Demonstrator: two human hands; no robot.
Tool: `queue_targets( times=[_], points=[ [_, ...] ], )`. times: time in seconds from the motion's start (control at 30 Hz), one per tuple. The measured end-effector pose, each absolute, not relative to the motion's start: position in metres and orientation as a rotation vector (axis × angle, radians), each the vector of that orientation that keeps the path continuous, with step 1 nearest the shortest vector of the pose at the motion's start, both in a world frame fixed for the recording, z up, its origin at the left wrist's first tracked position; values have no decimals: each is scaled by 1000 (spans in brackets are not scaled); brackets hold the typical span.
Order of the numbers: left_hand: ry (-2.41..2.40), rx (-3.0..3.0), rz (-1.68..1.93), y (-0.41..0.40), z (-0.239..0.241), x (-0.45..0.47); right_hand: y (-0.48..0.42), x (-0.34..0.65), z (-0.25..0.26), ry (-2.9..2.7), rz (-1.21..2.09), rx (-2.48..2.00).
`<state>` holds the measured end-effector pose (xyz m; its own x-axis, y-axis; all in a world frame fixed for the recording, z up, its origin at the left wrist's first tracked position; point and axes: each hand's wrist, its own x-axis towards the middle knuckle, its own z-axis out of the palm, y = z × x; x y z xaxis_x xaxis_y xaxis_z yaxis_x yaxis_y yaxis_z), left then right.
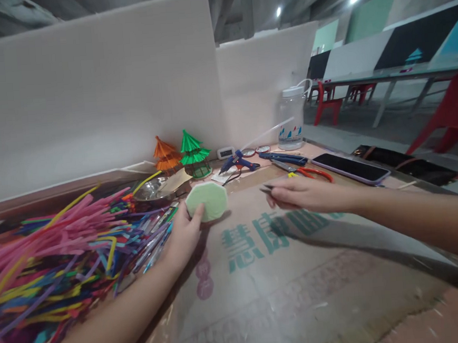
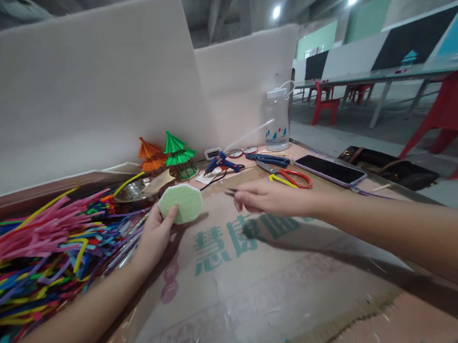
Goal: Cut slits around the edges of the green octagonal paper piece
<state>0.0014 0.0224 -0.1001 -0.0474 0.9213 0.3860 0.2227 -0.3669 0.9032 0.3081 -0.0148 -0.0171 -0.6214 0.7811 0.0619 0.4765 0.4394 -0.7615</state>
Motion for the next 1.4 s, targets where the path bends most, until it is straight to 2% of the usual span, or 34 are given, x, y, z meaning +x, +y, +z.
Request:
queue_targets(
  times=[0.07, 0.13, 0.33, 0.6, 0.87, 1.4],
  points=[
    [1260, 1727, 1463, 17, -99, 2, 9, 288, -19, -2201, 724, -1032],
    [1275, 1827, 1425, 13, -101, 2, 25, 266, -29, -2057, 583, -1013],
    [1322, 2055, 1267, 6, -106, -5, 25, 232, -71, -2058, 376, -820],
    [1373, 2256, 1194, 1, -101, -9, 20, 244, -70, -2149, 103, -637],
    [1341, 2337, 1165, 0, -98, -9, 16, 241, -71, -2213, 24, -634],
    [1344, 2377, 1144, 1, -100, -10, 14, 240, -70, -2248, 142, -649]
  ],
)
